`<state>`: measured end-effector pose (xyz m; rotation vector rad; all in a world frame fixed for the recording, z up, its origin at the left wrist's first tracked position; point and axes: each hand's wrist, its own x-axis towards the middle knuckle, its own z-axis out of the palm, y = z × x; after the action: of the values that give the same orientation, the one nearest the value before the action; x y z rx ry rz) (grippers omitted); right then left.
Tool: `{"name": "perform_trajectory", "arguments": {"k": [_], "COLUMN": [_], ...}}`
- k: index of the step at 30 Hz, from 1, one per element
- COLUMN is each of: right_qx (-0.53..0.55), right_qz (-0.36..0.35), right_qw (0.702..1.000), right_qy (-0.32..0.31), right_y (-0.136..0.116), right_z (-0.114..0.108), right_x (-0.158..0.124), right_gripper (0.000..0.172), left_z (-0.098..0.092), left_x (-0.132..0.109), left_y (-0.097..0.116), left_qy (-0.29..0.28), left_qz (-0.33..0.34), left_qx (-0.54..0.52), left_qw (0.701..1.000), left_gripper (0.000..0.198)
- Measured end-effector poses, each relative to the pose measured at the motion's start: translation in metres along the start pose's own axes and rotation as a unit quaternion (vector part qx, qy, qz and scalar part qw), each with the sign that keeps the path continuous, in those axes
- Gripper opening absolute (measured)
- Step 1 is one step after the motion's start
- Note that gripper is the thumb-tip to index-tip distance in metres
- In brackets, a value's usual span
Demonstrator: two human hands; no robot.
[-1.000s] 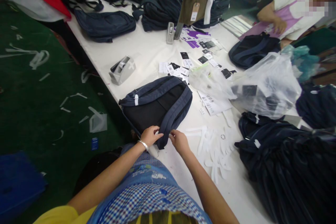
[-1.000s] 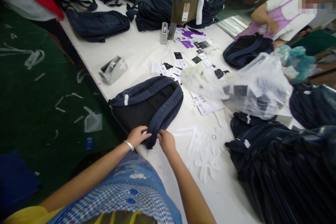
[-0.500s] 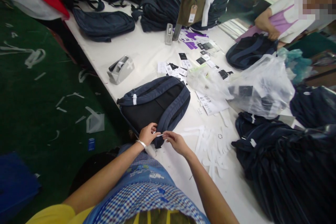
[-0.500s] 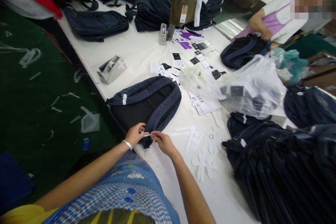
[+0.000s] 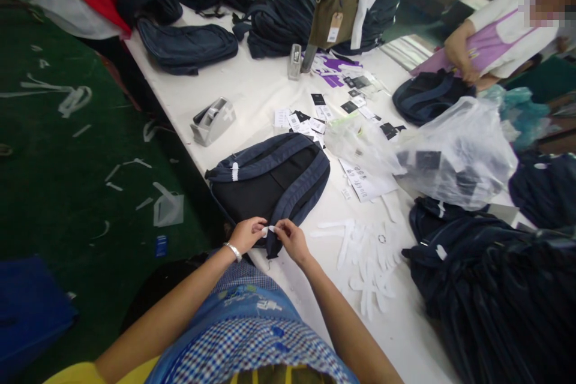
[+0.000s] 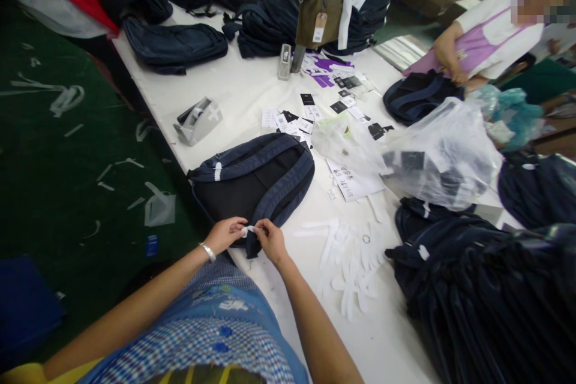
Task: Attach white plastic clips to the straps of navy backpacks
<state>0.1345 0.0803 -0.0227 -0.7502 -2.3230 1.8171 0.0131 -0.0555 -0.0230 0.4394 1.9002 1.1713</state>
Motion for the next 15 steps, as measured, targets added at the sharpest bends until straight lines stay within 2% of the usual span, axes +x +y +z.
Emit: {"name": "perform_trajectory", "arguments": {"k": [3, 9, 15], "right_qx": [0.002, -0.059, -0.080], "right_qz": [0.002, 0.016, 0.050], "right_qw": [1.000, 0.998, 0.995], "right_qy": [-0.001, 0.020, 0.028], "right_y": [0.001, 0.002, 0.005], "right_z": [0.004, 0.010, 0.012], "right_x": [-0.001, 0.001, 0.004], "right_gripper": [0.020, 0.019, 0.022], "left_z": [-0.001, 0.001, 0.000], "left_x": [-0.003, -0.006, -0.008], "left_y": [-0.002, 0.001, -0.001], "left_qy": [0.035, 0.053, 0.055], "left_qz": [-0.021, -0.075, -0.059], "left_qx": [0.001, -0.142, -0.163], "left_qw": [0.999, 0.986, 0.983], "left_gripper": [0.028, 0.037, 0.039]}}
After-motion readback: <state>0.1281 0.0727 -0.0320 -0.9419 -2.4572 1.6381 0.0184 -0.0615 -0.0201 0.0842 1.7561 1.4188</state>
